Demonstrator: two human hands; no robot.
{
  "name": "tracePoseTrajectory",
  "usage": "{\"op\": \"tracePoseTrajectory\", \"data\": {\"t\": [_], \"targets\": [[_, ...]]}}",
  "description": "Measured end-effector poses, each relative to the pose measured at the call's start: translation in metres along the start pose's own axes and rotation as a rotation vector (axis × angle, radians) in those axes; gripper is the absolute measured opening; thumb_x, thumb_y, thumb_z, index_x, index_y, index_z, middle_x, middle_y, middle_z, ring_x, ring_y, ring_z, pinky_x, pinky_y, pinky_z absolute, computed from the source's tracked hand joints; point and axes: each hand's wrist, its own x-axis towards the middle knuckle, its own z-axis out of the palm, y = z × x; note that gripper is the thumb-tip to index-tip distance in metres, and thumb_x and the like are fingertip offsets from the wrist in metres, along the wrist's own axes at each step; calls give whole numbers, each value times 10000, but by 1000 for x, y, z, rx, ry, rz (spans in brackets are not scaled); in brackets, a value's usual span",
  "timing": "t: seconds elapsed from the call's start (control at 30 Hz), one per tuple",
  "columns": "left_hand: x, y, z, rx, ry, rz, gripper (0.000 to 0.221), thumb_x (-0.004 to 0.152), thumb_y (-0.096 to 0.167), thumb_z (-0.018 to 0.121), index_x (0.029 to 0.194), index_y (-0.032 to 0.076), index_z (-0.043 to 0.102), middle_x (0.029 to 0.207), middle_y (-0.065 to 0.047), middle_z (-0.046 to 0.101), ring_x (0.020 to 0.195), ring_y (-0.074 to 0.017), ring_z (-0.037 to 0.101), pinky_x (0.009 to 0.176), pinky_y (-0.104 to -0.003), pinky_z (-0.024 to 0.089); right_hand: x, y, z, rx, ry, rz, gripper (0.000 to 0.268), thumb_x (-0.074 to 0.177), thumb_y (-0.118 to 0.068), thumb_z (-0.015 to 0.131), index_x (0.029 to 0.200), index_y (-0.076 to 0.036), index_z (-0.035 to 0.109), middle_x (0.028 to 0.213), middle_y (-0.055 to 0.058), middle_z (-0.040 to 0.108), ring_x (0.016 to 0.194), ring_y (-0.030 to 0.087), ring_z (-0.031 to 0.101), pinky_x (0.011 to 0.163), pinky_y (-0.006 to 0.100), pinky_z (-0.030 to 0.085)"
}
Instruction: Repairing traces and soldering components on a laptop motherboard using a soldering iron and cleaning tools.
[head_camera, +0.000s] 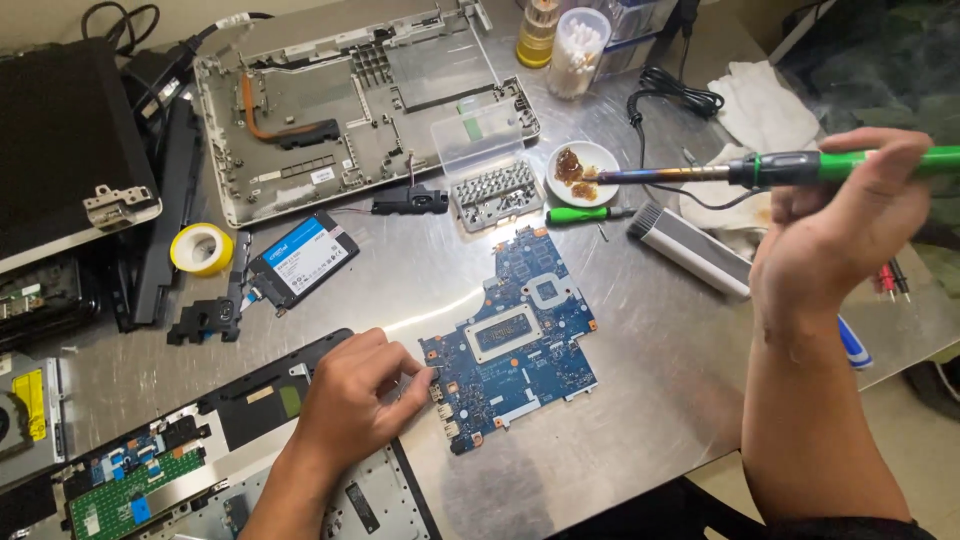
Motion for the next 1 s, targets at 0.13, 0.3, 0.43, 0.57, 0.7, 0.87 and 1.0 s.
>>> {"op": "tracePoseTrajectory", "data": {"t": [0.13,0.3,0.43,0.57,0.7,0.87,1.0], "targets": [[2,3,-3,-16,2,-15,233,882,188,746,710,124,602,615,-12,530,539,-162,462,527,-313,394,3,26,-1,-62,-73,-4,500,1095,-580,477,1107,-81,511,749,40,433,618,98,463,542,243,363],[1,2,-3,-51,-12,-79,200,866,180,715,719,127,590,639,-5,550,544,-152,471,523,-303,397,-9,45,-2,-171,-158,-168,490,1167,-484,448,1093,-4,507,854,115,490,604,167,483,546,289,400],[1,3,-4,-53,-8,-86,211,860,168,708,707,124,571,633,-5,522,553,-158,455,538,-305,390,-15,52,-1,-181,-175,-166,496,1148,-497,471,1104,-6,516,916,128,515,620,178,507,563,286,406],[2,5,-6,-43,11,-84,165,853,150,700,735,130,587,629,0,508,548,-154,443,539,-305,385,-17,57,2,-188,-218,-183,490,1152,-474,479,1123,13,526,904,142,543,620,186,513,580,296,411],[1,5,-6,-42,23,-90,135,851,131,694,769,128,587,627,-3,491,554,-160,436,551,-312,377,-17,60,3,-205,-239,-168,506,1147,-493,476,1124,10,525,957,156,549,616,191,509,589,298,401],[0,3,-4,-40,35,-78,132,855,121,679,764,127,583,630,0,486,553,-157,431,551,-309,374,-18,58,4,-216,-265,-175,450,1170,-430,466,1130,16,517,945,163,557,622,203,519,584,301,425],[-1,3,-5,-69,30,-86,86,817,102,656,778,125,583,633,-5,465,561,-162,432,556,-312,377,-20,56,6,-219,-277,-201,433,1179,-404,459,1120,22,510,947,176,558,623,204,515,577,303,423]]}}
